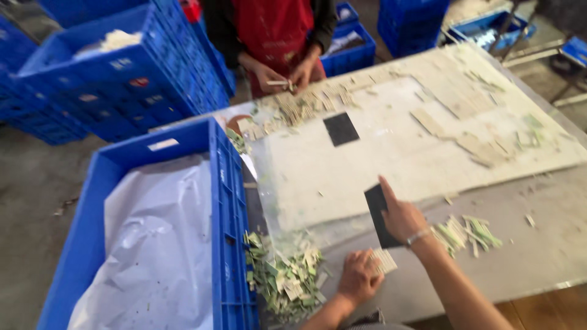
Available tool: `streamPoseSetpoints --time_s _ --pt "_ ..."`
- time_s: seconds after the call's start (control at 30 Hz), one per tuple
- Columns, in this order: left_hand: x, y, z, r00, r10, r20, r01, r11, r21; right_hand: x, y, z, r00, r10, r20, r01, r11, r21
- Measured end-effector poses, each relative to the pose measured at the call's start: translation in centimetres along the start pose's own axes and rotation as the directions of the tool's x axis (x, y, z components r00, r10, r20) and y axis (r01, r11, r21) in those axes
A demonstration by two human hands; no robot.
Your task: The person sands small rectangular wooden pieces one at a time, holding each piece against a black sanding block and rubbing it to smooth the edges. Sanded pieces are set on the work board and gathered into a pile, while scrap pieces are pushed aside and collected.
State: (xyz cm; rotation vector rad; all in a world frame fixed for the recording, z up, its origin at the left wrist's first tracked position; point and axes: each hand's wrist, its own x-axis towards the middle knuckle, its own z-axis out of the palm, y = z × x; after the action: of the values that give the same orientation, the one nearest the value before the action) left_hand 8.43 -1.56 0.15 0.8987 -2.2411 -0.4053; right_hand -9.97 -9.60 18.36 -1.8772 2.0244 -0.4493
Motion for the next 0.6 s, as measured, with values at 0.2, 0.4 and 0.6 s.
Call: streamPoseSetpoints --time_s 0.2,0.4,0.6 --pt "0.0 0.0 -0.1 1.0 -0.006 0.0 0.006 1.0 0.009 0.5 1.0 -0.5 0.997 -0.034 -0.063 0.039 0.996 0.082" --pt "-0.5 -0.3 -0.3 0.999 -0.037 -0.001 0.037 0.999 0.005 3.4 -6.7 -7.6 0.818 -0.312 -0.483 0.416 0.901 0.122" --pt "0.3 0.5 -0.3 1.0 0.002 0.002 -0.002 0.999 0.034 2.3 -9.9 -14.6 0.583 -0.535 -0.612 0.716 0.694 0.075"
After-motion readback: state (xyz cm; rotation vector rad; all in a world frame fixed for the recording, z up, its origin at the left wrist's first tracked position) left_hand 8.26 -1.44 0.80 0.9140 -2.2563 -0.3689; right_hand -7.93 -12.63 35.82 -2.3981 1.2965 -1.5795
